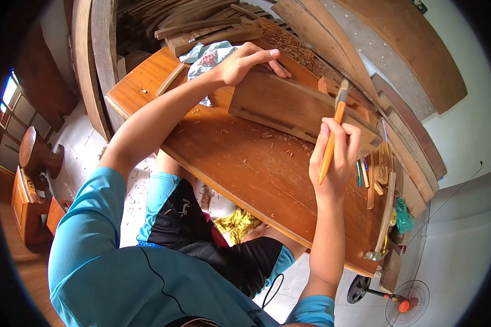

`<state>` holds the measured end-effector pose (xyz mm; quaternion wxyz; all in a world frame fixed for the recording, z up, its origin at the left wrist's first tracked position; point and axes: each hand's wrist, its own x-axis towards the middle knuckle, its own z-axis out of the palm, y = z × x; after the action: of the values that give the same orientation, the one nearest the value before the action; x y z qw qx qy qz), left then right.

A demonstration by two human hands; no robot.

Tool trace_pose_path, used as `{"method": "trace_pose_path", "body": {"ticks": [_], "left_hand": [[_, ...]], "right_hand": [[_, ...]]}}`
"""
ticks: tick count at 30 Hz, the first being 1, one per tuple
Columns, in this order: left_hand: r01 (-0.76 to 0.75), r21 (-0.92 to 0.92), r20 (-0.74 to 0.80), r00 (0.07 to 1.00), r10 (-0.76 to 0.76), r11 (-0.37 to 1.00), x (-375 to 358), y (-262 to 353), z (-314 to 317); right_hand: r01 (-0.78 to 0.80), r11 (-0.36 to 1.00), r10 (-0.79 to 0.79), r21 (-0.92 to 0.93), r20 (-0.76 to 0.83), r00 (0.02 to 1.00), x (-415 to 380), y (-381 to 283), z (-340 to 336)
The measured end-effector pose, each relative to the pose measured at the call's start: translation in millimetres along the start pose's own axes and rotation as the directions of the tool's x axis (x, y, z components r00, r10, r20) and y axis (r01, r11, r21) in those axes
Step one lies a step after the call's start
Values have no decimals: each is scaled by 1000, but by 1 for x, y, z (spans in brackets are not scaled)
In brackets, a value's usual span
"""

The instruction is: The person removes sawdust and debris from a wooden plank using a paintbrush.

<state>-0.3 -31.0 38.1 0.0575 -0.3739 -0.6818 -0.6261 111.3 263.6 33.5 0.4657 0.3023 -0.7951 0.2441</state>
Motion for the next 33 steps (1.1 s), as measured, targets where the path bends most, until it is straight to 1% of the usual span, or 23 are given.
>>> {"method": "trace_pose_path", "body": {"ticks": [3,4,5,8,10,11,15,16,19,20,21,25,26,29,31,33], "left_hand": [[-15,-3,6,1000,15,1000,1,0,0],[-12,-13,7,1000,12,1000,0,-1,0],[-9,-21,7,1000,9,1000,1,-2,-1],[-20,-15,5,1000,20,1000,2,-6,-1],[-19,-15,7,1000,19,1000,2,-8,-2],[-20,-14,7,1000,20,1000,2,-8,-2],[-5,-1,0,1000,5,1000,2,-6,-2],[-3,1,4,1000,3,1000,2,-6,-2],[-4,-7,5,1000,4,1000,2,-7,-2],[-13,-7,7,1000,13,1000,2,-7,-2],[-21,-8,8,1000,21,1000,2,-8,-3],[-3,-2,6,1000,3,1000,2,-8,-3],[-7,9,7,1000,7,1000,2,-7,-3],[-9,15,8,1000,9,1000,2,-5,-2],[-2,-12,0,1000,2,1000,1,-8,-2],[-7,-18,4,1000,7,1000,2,-9,-2]], "right_hand": [[3,999,-6,36,86,996,-6,-3,3],[49,998,-52,30,115,992,-5,-9,5],[45,999,-48,19,182,982,-7,-12,7],[129,988,-148,89,272,951,-8,-23,14],[142,977,-189,160,337,922,-10,-29,17],[147,966,-217,211,363,906,-11,-31,19],[90,944,-231,316,441,867,-16,-35,20],[70,931,-226,359,415,881,-15,-34,19],[27,940,-149,340,338,929,-9,-27,12],[22,946,-120,323,286,951,-8,-21,11],[-10,956,-69,294,256,964,-5,-18,6],[-27,993,19,116,71,997,2,0,-9],[-10,1000,9,23,43,999,3,1,-13],[0,996,2,-92,21,1000,3,1,-10],[21,999,-17,-40,103,995,0,-10,-5],[75,997,-81,33,225,971,-6,-14,7]]}}
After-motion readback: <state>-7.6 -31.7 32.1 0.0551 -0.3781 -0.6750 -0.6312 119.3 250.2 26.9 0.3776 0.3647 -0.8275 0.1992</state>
